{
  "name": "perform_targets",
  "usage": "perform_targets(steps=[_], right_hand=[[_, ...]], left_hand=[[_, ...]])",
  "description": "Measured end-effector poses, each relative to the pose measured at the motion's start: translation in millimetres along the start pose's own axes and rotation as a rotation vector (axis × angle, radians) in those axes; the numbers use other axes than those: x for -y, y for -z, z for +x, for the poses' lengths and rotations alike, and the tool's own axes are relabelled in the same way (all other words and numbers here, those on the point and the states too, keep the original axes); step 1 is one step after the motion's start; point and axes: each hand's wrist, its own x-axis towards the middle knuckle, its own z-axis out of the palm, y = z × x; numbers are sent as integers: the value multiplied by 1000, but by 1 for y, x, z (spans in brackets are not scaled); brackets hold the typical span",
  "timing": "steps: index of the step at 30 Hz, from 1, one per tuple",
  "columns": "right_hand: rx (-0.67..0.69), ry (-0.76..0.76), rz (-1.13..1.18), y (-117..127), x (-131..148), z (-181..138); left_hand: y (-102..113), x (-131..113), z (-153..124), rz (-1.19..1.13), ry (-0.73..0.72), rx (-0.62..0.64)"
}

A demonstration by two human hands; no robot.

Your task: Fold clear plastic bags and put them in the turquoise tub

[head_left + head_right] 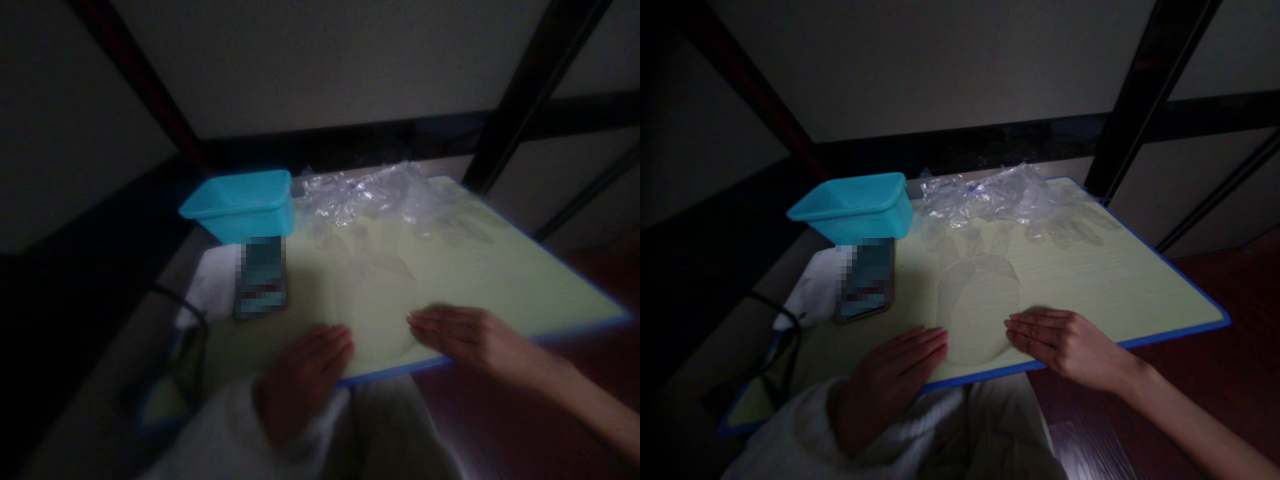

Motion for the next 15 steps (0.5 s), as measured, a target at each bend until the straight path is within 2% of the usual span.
perform_targets(steps=[15], right_hand=[[-21, -22, 48, -2, 16, -18]], left_hand=[[15, -21, 5, 3, -13, -21]])
